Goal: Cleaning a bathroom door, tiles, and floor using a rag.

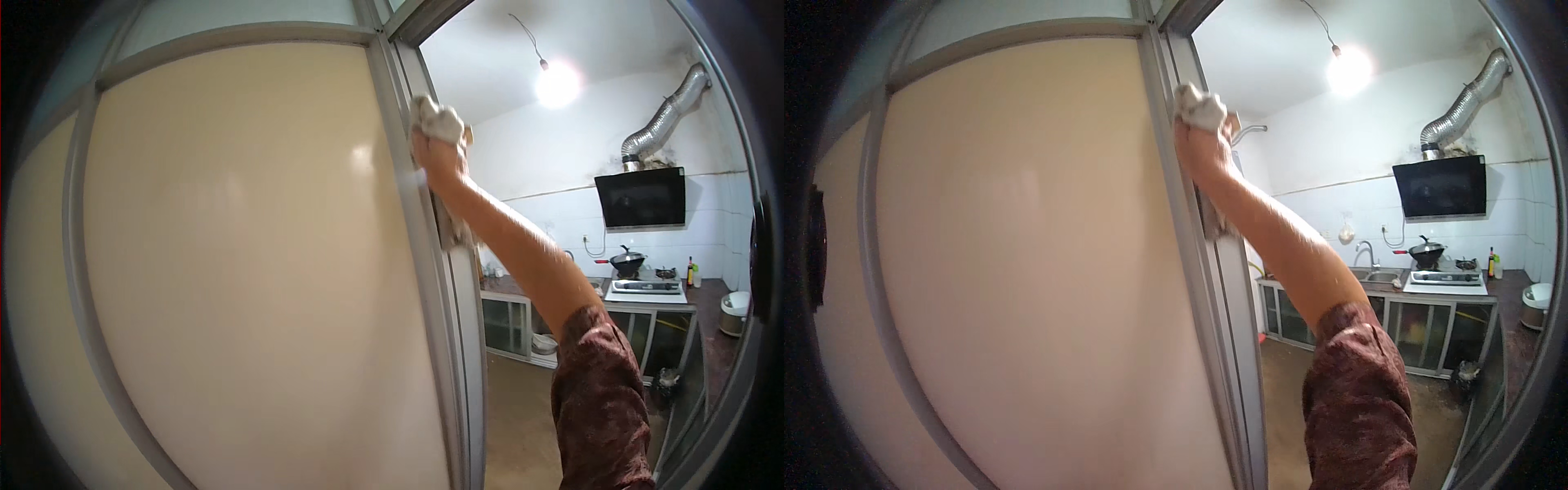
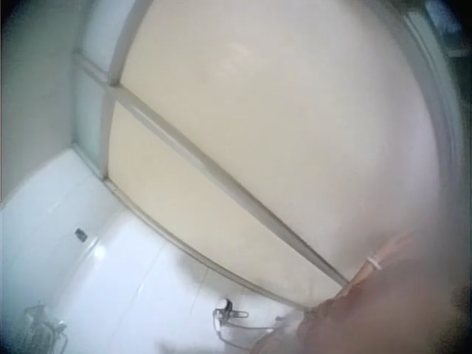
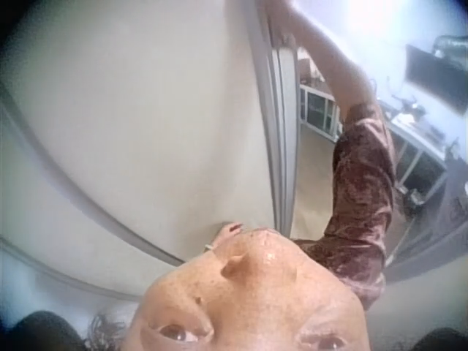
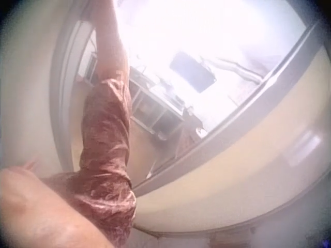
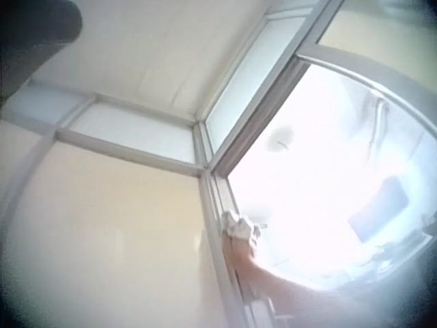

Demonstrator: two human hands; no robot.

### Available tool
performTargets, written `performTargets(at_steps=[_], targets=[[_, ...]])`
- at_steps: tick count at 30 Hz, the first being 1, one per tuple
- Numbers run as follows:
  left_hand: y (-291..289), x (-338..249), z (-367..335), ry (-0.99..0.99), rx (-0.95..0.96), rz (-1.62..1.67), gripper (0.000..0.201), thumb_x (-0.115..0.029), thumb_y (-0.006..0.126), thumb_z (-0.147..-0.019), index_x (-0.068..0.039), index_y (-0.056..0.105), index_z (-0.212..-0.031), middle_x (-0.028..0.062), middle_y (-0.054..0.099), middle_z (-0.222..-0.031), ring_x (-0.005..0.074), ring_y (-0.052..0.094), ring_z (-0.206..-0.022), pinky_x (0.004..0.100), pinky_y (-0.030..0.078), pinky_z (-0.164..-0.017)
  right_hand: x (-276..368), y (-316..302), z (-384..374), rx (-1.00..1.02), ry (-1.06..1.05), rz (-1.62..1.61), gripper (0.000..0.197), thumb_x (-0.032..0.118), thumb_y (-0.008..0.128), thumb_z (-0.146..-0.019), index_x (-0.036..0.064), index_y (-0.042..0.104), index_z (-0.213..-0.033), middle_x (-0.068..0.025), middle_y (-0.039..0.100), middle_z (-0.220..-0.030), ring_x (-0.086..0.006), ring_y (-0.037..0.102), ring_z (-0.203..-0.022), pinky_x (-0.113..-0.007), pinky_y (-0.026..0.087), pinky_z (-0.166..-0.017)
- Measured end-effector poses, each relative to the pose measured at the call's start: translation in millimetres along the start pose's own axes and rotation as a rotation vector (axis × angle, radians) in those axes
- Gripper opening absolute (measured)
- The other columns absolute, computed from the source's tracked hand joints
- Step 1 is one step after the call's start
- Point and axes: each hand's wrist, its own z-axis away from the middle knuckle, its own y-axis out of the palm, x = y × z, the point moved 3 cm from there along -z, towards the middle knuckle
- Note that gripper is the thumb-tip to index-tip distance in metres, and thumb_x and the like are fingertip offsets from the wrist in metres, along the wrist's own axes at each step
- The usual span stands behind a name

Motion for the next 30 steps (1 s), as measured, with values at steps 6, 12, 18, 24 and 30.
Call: performTargets(at_steps=[6, 12, 18, 24, 30], targets=[[-45.2, -25.4, -33.9, 0.024, -0.122, -0.008, 0.036, -0.025, 0.061, -0.091, -0.001, 0.060, -0.118, 0.0117, 0.064, -0.114, 0.0179, 0.059, -0.103, 0.0328, 0.048, -0.088, 59.7, -2.6, -141.3, -0.561, -0.164, -0.112, 0.048, 0.035, 0.044, -0.090, -0.0059, 0.052, -0.114, -0.0277, 0.053, -0.115, -0.0417, 0.046, -0.111, -0.051, 0.035, -0.095], [-59.6, -36.9, -58.0, 0.025, -0.143, 0.006, 0.036, -0.025, 0.061, -0.091, -0.001, 0.060, -0.117, 0.0117, 0.064, -0.113, 0.0180, 0.059, -0.102, 0.0327, 0.047, -0.088, 46.0, 36.1, -230.0, -0.877, -0.229, 0.130, 0.065, 0.040, 0.049, -0.084, -0.0088, 0.044, -0.127, -0.0291, 0.039, -0.133, -0.0421, 0.039, -0.123, -0.045, 0.032, -0.104], [-50.7, -52.7, -68.0, 0.021, -0.149, 0.048, 0.036, -0.025, 0.061, -0.091, -0.001, 0.060, -0.117, 0.0118, 0.064, -0.113, 0.0181, 0.059, -0.102, 0.0325, 0.047, -0.088, 49.7, 53.8, -199.0, -0.165, -0.150, -0.097, 0.051, 0.038, 0.045, -0.087, -0.0021, 0.054, -0.118, -0.0267, 0.052, -0.123, -0.0413, 0.047, -0.116, -0.050, 0.036, -0.097], [-50.6, -73.8, -84.2, 0.083, -0.054, 0.032, 0.036, -0.025, 0.061, -0.091, -0.001, 0.060, -0.117, 0.0118, 0.064, -0.112, 0.0182, 0.059, -0.102, 0.0324, 0.047, -0.088, 9.2, 25.4, -159.7, 0.028, -0.207, 0.143, 0.045, 0.040, 0.046, -0.083, 0.0037, 0.063, -0.104, -0.0205, 0.059, -0.116, -0.0390, 0.052, -0.112, -0.052, 0.035, -0.098], [-27.1, -100.0, -68.1, 0.116, -0.040, 0.077, 0.036, -0.025, 0.061, -0.091, 0.000, 0.060, -0.117, 0.0118, 0.064, -0.112, 0.0183, 0.060, -0.102, 0.0323, 0.047, -0.088, -16.7, -7.9, -25.4, 0.204, -0.331, 0.011, 0.042, 0.029, 0.047, -0.085, 0.0008, 0.054, -0.116, -0.0256, 0.058, -0.110, -0.0441, 0.051, -0.106, -0.048, 0.040, -0.092]])
